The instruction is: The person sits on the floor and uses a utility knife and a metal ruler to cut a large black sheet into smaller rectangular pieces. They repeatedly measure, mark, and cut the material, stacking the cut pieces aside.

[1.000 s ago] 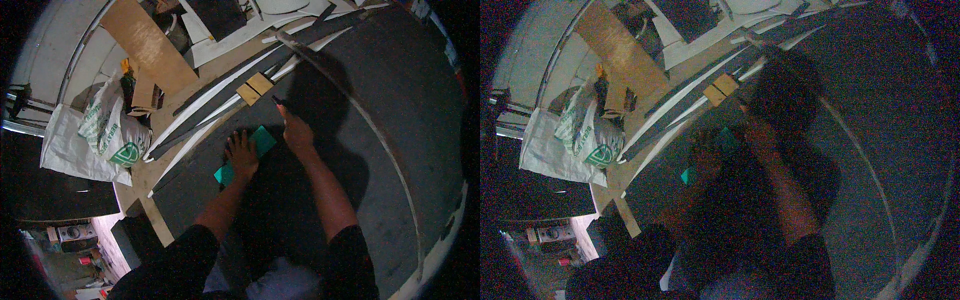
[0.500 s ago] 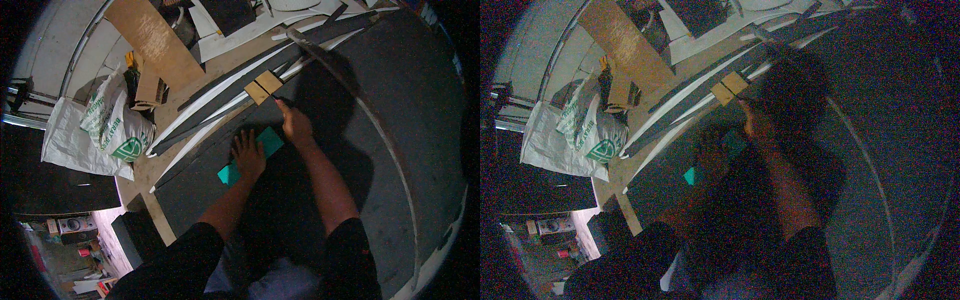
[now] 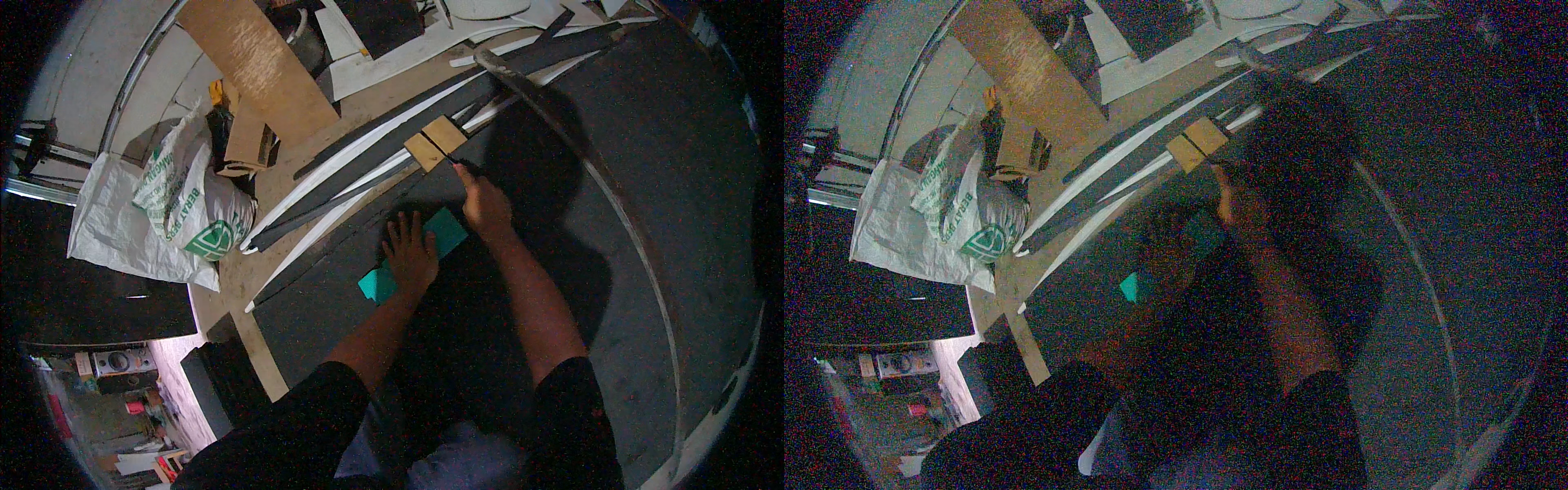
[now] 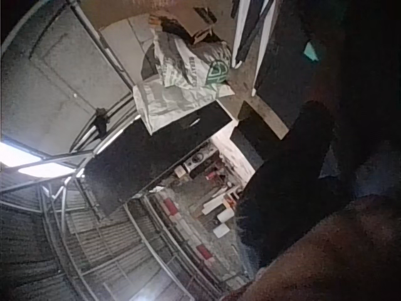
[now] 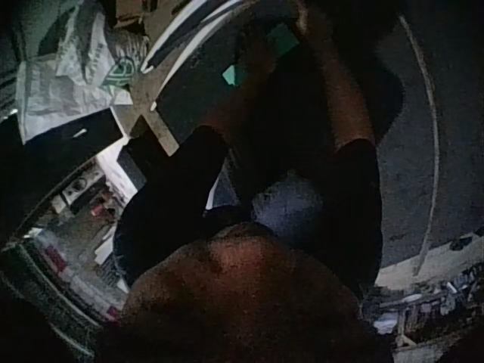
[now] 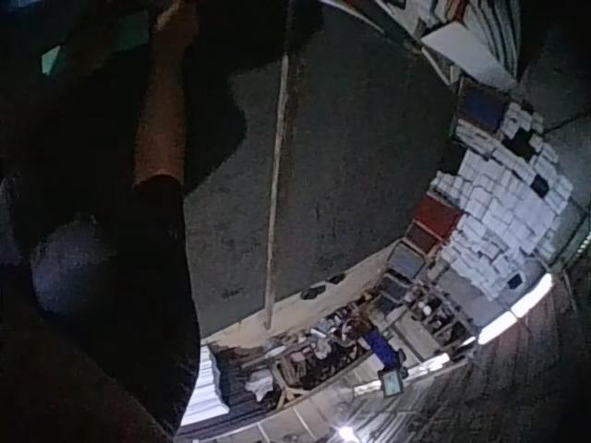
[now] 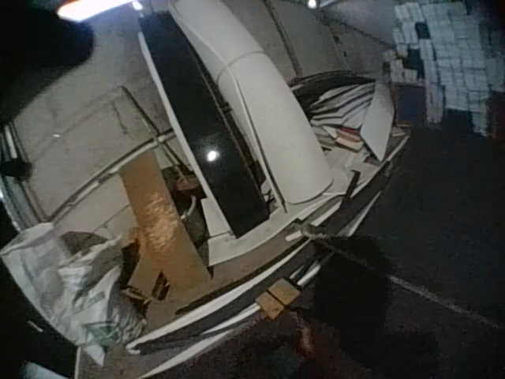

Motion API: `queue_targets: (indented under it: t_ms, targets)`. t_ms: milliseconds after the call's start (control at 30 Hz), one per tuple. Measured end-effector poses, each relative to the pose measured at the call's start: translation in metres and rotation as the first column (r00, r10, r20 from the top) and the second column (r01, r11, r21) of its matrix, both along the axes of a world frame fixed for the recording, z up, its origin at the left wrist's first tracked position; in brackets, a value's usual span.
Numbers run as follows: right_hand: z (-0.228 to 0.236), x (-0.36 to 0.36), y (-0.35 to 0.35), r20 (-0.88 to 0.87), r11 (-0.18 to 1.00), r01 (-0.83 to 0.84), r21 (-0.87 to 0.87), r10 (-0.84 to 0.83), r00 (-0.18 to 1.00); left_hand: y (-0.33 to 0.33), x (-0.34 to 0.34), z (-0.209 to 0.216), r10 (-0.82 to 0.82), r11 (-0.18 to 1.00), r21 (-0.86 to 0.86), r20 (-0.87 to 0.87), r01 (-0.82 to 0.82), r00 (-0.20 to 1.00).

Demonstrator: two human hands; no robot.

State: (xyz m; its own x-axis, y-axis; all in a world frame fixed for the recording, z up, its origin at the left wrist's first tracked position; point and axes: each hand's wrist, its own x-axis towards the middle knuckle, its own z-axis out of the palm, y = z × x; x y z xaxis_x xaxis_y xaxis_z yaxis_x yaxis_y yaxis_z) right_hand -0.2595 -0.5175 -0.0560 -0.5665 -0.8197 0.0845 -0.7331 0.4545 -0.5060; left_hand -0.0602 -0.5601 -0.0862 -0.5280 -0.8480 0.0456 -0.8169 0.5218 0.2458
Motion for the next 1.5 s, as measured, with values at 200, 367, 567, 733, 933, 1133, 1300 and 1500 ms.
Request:
queue_targets:
  t_ms: [200, 367, 567, 733, 933, 1133, 1300, 1500]
  targets:
    - [0.009, 0.004, -0.012, -0.084, 0.990, 0.015, 0.142, -0.003, 0.996, -0.002, 0.002, -0.010, -0.017, 0.999, -0.042, -0.015, 0.017, 1.000]
    - [0.020, 0.006, -0.034, -0.024, 0.960, 0.036, 0.278, -0.030, 0.999, -0.006, 0.006, -0.016, -0.022, 0.998, -0.065, 0.017, 0.023, 1.000]
    - [0.034, 0.011, 0.009, 0.015, 0.995, 0.019, 0.096, -0.021, 1.000, -0.008, 0.001, -0.004, -0.020, 0.999, -0.024, 0.021, 0.021, 1.000]
    - [0.018, 0.039, 0.105, -0.039, 0.935, 0.270, 0.228, -0.268, 0.963, 0.015, 0.021, 0.012, -0.136, 0.978, 0.175, 0.135, 0.112, 0.981]
    - [-0.025, 0.059, 0.181, -0.268, 0.917, 0.350, 0.194, -0.293, 0.918, 0.040, 0.038, 0.000, -0.290, 0.957, 0.013, 0.001, 0.290, 0.957]
    - [-0.027, 0.060, 0.182, -0.175, 0.892, 0.273, 0.361, -0.223, 0.959, 0.035, 0.032, -0.002, -0.322, 0.946, -0.021, 0.041, 0.323, 0.946]
    - [-0.031, 0.063, 0.182, -0.181, 0.901, 0.254, 0.350, -0.201, 0.963, 0.032, 0.037, 0.000, -0.352, 0.935, -0.033, 0.055, 0.354, 0.934]
    - [-0.031, 0.057, 0.172, -0.242, 0.919, 0.274, 0.285, -0.208, 0.948, 0.034, 0.035, 0.008, -0.363, 0.932, 0.046, 0.094, 0.360, 0.927]
